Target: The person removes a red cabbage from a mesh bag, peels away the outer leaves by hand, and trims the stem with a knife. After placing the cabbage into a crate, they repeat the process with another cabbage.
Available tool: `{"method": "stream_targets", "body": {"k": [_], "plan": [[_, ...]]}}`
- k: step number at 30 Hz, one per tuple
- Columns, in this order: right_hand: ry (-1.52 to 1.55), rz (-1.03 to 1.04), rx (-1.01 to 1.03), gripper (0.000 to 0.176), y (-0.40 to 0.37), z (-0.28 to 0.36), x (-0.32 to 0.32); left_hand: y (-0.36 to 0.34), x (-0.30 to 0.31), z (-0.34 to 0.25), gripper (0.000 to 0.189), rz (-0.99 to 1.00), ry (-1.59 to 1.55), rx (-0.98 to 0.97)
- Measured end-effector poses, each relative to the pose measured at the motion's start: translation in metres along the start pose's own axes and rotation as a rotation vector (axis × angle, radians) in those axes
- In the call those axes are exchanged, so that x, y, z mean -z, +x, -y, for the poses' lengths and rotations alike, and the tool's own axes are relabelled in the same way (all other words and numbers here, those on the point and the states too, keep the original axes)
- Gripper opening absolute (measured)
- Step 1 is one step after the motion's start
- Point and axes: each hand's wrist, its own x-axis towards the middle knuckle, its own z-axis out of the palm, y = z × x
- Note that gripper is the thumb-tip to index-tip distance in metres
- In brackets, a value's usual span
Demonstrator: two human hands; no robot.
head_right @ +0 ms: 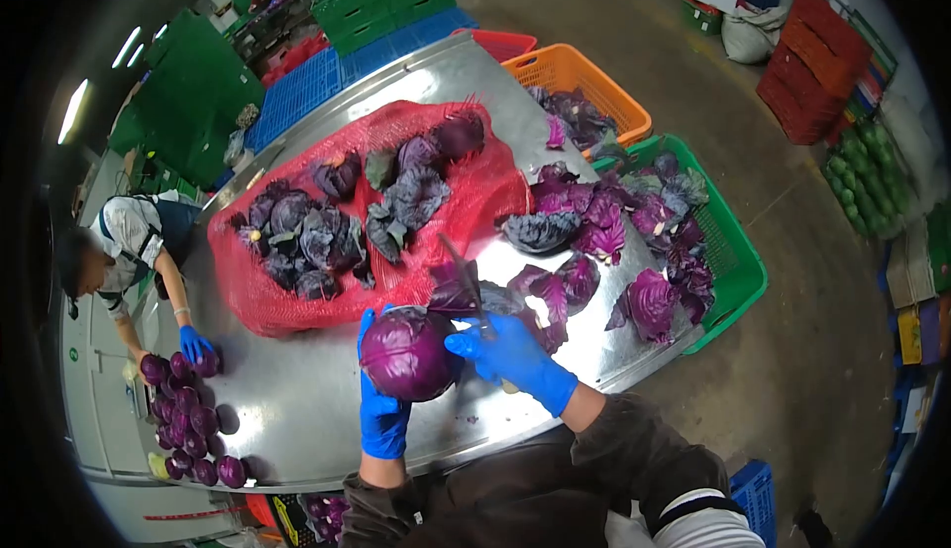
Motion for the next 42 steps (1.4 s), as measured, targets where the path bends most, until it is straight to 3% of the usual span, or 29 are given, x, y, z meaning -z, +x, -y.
{"method": "stream_targets", "body": {"k": [1, 3, 4, 6, 8, 10, 11, 12, 14, 15, 16, 18, 19, 22, 24, 26, 28, 29, 32, 34, 36, 37, 42], "plan": [[0.005, 0.0, 0.076, 0.031, 0.0, 0.0, 0.004, -0.002, 0.007, 0.002, 0.097, -0.003, -0.002, -0.011], [-0.066, -0.057, 0.13, 0.022, 0.003, -0.006, 0.009, -0.017, 0.03, 0.014, 0.101, 0.026, -0.158, 0.332], [-0.065, -0.052, 0.132, 0.022, 0.005, -0.007, 0.007, -0.018, 0.035, 0.021, 0.101, 0.024, -0.153, 0.329], [-0.062, -0.073, 0.24, 0.023, 0.002, -0.015, 0.001, -0.027, 0.034, 0.037, 0.102, -0.167, -0.646, 0.499], [-0.092, -0.011, 0.219, 0.025, 0.012, -0.029, 0.008, -0.024, 0.04, 0.051, 0.101, -0.204, -0.681, 0.486], [-0.028, -0.088, 0.197, 0.02, 0.014, -0.04, 0.011, -0.026, 0.042, 0.056, 0.099, -0.438, -0.848, 0.457], [0.098, -0.198, 0.119, 0.017, 0.016, -0.035, 0.013, -0.028, 0.04, 0.056, 0.096, -0.458, -0.539, 0.455], [0.225, -0.203, 0.117, 0.021, 0.02, -0.03, 0.023, -0.028, 0.04, 0.054, 0.096, -0.464, -0.542, 0.454], [-0.268, -0.417, 0.44, 0.031, 0.041, -0.053, 0.052, -0.024, 0.036, 0.052, 0.094, -0.268, -0.073, 0.252], [-0.614, -0.458, 0.389, 0.049, 0.029, -0.04, 0.052, -0.024, 0.032, 0.051, 0.091, -0.297, -0.029, 0.225], [-0.618, -0.46, 0.379, 0.049, 0.025, -0.041, 0.049, -0.028, 0.033, 0.058, 0.091, -0.3, -0.035, 0.234], [-0.691, -0.277, 0.355, 0.054, 0.018, -0.051, 0.036, -0.037, 0.04, 0.081, 0.096, -0.277, 0.505, 0.174], [-0.691, -0.23, 0.358, 0.055, 0.024, -0.073, 0.036, -0.042, 0.04, 0.091, 0.097, -0.259, 0.584, 0.187], [-0.692, -0.105, 0.375, 0.061, 0.031, -0.114, 0.029, -0.044, 0.028, 0.084, 0.102, -0.173, 0.589, 0.252], [-0.667, -0.062, 0.304, 0.065, 0.026, -0.098, 0.027, -0.037, 0.016, 0.07, 0.102, -0.17, 0.714, 0.264], [-1.07, -0.146, 0.395, 0.075, 0.023, -0.096, 0.032, -0.036, 0.014, 0.069, 0.102, -0.168, 0.839, 0.276], [-1.17, -0.145, 0.377, 0.074, 0.016, -0.077, 0.026, -0.033, 0.017, 0.08, 0.101, -0.108, 0.935, 0.261], [-1.269, -0.145, 0.358, 0.074, 0.011, -0.068, 0.021, -0.03, 0.007, 0.076, 0.1, -0.194, 0.86, 0.328], [-1.451, -0.05, 0.273, 0.068, 0.001, -0.055, 0.013, -0.025, 0.008, 0.082, 0.098, -0.204, 0.896, 0.378], [-1.46, -0.082, 0.321, 0.067, 0.004, -0.065, 0.018, -0.028, 0.007, 0.092, 0.089, -0.264, 0.907, 0.338], [-1.465, -0.118, 0.37, 0.066, 0.005, -0.064, 0.018, -0.022, -0.002, 0.086, 0.086, -0.13, 1.164, 0.32], [-1.47, -0.091, 0.319, 0.066, 0.004, -0.061, 0.018, -0.02, -0.012, 0.083, 0.075, -0.169, 1.141, 0.265], [-1.489, -0.035, 0.206, 0.065, 0.008, -0.062, 0.02, -0.019, -0.015, 0.083, 0.076, -0.155, 1.161, 0.342]]}}
